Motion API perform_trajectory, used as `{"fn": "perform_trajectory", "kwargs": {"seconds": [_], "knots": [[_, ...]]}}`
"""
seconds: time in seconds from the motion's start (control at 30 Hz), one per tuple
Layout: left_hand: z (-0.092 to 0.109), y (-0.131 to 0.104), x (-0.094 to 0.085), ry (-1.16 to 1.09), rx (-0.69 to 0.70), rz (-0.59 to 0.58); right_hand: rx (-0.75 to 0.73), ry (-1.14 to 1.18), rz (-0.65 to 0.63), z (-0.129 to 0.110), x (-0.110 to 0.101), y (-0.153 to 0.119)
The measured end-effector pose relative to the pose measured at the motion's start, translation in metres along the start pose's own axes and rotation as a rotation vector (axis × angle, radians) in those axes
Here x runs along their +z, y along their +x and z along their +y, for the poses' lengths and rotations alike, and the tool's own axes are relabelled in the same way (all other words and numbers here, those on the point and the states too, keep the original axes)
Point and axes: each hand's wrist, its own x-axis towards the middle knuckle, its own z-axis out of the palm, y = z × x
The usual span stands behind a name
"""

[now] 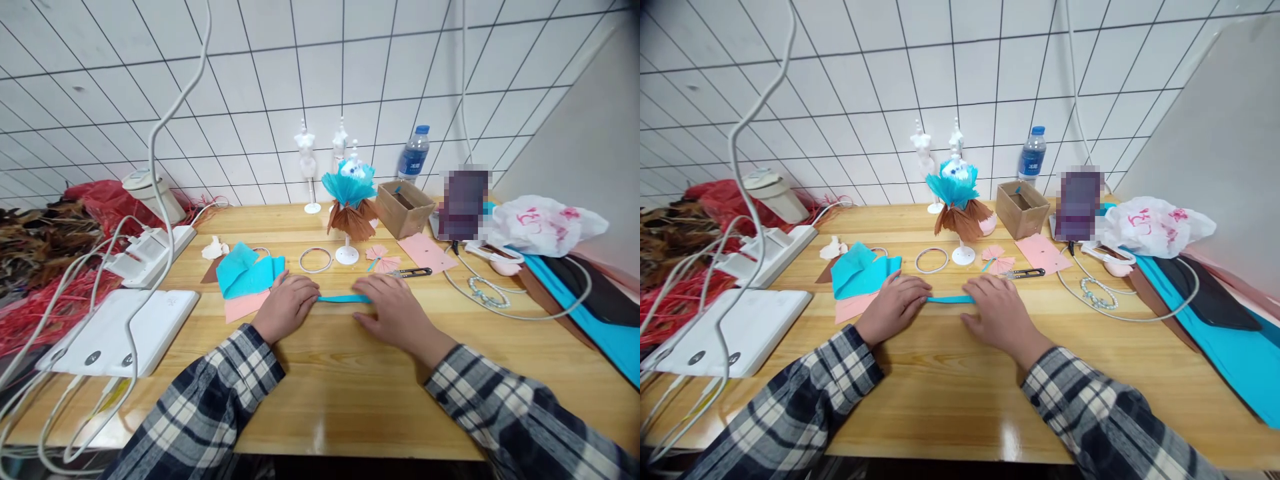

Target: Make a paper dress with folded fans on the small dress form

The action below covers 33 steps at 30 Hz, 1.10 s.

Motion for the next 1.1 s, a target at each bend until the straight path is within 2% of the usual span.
{"fn": "perform_trajectory", "kwargs": {"seconds": [0.07,0.17,0.3,0.47,0.57,0.63,0.7,0.8,0.9,1.0,1.1], "knots": [[0.003,0.000,0.000,-0.001,0.000,0.005,-0.105,0.015,0.034,-0.011,0.000,0.015],[0.003,-0.002,0.000,-0.049,-0.043,-0.011,-0.246,0.002,-0.017,-0.021,0.007,0.033],[0.001,-0.005,-0.001,-0.076,-0.083,0.025,-0.201,-0.028,0.021,-0.024,0.019,0.041],[0.006,-0.003,0.000,0.057,0.027,0.076,-0.178,-0.055,0.095,-0.025,0.017,0.033],[0.009,-0.003,-0.003,0.121,0.073,0.160,-0.187,0.010,0.088,-0.026,0.011,0.028],[0.011,-0.005,-0.006,0.165,0.146,0.232,-0.140,0.187,0.070,-0.026,0.007,0.027],[0.011,-0.011,-0.009,0.210,0.232,0.327,-0.015,0.491,0.006,-0.024,0.004,0.026],[0.010,-0.024,-0.007,0.233,0.285,0.431,0.129,1.060,-0.268,-0.022,0.003,0.026],[0.006,-0.034,0.001,0.215,0.207,0.423,0.239,1.486,-0.533,-0.022,0.003,0.023],[0.006,-0.037,0.004,0.224,0.191,0.434,0.429,1.675,-0.633,-0.023,0.003,0.021],[0.013,-0.032,-0.003,0.315,0.349,0.550,0.544,1.778,-0.653,-0.027,0.004,0.019]]}}
